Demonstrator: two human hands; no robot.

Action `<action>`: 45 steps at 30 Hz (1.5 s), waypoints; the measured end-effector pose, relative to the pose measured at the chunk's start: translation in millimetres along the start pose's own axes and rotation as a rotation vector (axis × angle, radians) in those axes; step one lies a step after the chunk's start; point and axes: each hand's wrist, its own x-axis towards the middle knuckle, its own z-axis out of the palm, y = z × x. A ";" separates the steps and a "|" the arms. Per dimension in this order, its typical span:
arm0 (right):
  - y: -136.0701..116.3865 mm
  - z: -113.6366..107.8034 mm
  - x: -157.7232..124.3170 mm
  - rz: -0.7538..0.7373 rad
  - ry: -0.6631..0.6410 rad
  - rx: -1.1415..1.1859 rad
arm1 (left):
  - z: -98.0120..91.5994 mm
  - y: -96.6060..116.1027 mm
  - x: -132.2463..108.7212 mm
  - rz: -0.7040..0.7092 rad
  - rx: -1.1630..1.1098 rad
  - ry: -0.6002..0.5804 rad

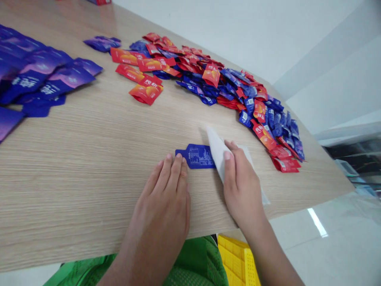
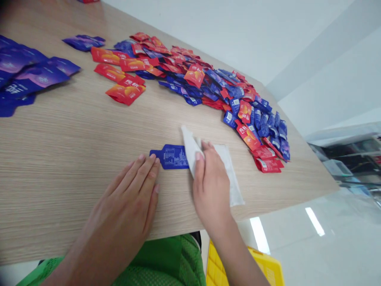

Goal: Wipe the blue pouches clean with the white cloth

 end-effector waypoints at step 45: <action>28.2 -4.5 11.4 0.058 -0.019 -0.048 | 2.5 3.5 2.3 0.011 0.062 -0.012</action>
